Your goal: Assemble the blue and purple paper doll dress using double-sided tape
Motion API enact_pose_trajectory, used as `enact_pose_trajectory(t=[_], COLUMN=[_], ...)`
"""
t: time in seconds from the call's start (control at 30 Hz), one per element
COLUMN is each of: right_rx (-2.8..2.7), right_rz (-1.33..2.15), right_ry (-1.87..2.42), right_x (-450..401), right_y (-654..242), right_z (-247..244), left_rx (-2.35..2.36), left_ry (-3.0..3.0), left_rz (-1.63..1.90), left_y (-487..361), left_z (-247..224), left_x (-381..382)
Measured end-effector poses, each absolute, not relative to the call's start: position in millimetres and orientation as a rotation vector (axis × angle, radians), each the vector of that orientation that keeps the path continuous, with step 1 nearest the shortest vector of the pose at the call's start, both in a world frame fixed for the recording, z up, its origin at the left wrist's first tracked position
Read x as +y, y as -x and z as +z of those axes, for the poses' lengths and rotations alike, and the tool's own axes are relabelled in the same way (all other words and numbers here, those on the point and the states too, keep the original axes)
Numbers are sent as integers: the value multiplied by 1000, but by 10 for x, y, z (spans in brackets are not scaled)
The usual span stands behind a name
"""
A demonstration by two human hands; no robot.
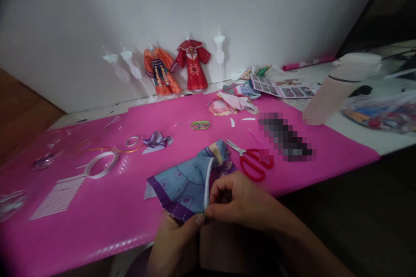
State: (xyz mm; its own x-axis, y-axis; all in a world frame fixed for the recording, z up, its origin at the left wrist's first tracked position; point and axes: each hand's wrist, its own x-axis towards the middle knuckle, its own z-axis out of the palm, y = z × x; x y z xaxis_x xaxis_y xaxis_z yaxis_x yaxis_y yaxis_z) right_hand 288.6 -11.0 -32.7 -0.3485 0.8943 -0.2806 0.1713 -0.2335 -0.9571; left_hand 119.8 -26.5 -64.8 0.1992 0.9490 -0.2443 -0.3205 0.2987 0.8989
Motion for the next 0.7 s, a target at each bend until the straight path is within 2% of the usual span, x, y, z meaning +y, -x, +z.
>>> enact_pose_trajectory(t=[0.7], right_rx=[-1418], right_rz=[1734], right_ry=[1221], right_x=[-99], right_y=[-2907], right_z=[-388], left_rx=[940], left_ry=[-816], left_rz=[1034], left_y=[-1163], left_z=[-692], left_x=[-252])
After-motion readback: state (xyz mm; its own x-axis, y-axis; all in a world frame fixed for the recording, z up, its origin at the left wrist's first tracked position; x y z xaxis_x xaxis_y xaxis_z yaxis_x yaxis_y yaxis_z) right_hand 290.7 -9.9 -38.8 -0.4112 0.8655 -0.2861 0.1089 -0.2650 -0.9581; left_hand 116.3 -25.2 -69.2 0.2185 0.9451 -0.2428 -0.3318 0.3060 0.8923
